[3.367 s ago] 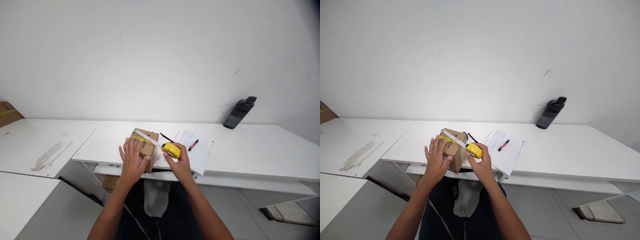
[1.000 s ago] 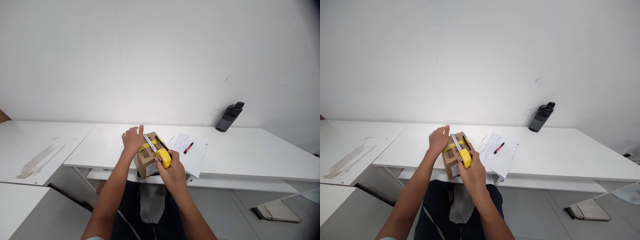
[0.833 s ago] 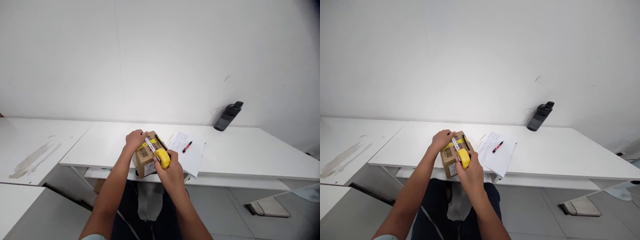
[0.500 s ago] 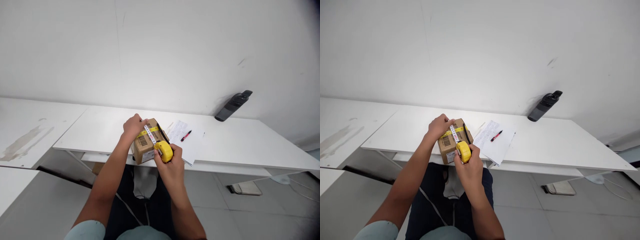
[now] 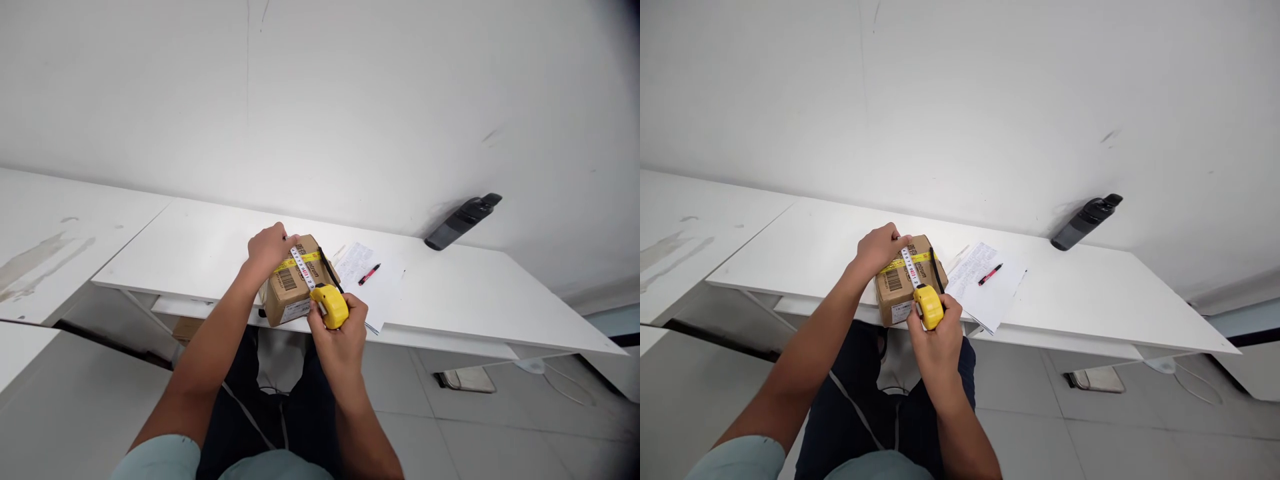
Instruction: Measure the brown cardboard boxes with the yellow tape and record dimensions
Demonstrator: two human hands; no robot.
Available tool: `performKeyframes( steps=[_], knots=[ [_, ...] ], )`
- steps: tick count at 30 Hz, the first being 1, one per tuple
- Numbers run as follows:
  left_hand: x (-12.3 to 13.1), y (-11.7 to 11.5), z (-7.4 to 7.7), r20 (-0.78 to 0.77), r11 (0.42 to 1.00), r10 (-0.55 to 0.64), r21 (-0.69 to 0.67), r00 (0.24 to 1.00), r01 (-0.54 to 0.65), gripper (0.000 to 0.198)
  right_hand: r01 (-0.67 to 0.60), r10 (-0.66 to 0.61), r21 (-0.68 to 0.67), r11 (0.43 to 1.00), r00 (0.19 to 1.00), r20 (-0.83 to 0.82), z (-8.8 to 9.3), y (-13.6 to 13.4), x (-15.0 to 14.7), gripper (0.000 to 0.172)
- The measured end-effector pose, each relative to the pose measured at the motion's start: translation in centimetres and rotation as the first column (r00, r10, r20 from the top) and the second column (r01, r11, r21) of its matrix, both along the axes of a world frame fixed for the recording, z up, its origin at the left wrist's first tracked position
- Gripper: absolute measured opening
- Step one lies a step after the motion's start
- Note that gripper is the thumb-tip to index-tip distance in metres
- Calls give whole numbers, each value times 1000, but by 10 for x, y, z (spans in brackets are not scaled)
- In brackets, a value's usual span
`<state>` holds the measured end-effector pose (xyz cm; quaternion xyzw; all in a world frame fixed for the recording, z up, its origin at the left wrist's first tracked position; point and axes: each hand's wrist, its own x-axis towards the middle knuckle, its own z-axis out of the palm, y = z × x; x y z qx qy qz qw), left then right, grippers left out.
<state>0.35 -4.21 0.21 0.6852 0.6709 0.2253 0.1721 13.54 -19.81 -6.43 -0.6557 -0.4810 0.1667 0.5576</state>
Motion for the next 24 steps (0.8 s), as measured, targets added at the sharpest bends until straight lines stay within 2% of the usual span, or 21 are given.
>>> performKeyframes(
  steps=[6,10,12,14,16,18,19,21,23,24],
  knots=[
    [-5,-2,-2,42,1000,20,10,999,-21,44,-29,29,1,1000,999,-22,0,0,0,45],
    [-8,-6,-1,72,999,17,26,997,-19,55,-47,51,65,997,997,-54,-5,4,3,47],
    [-9,-7,0,180,997,-3,71,984,-10,59,-19,31,121,992,994,-104,-10,11,5,51],
    [-13,-8,-1,426,976,-35,209,904,-61,61,31,1,183,983,985,-173,-15,22,6,55],
    [-19,-12,-8,690,924,-76,321,720,-210,61,75,-11,256,964,971,-239,-20,35,7,56],
    [-29,-23,-24,839,889,-66,295,540,-350,61,90,10,332,939,957,-289,-23,49,9,56],
    [-34,-32,-37,870,888,-35,253,492,-385,59,92,26,362,928,951,-308,-22,56,11,55],
    [-40,-55,-70,871,893,57,175,489,-415,52,98,46,391,915,938,-343,-19,72,16,55],
    [-39,-81,-108,847,884,188,74,496,-462,51,81,64,362,929,927,-370,-12,89,24,56],
    [-35,-95,-127,846,876,241,21,476,-482,53,43,92,335,941,921,-378,-9,97,29,56]
  ],
)
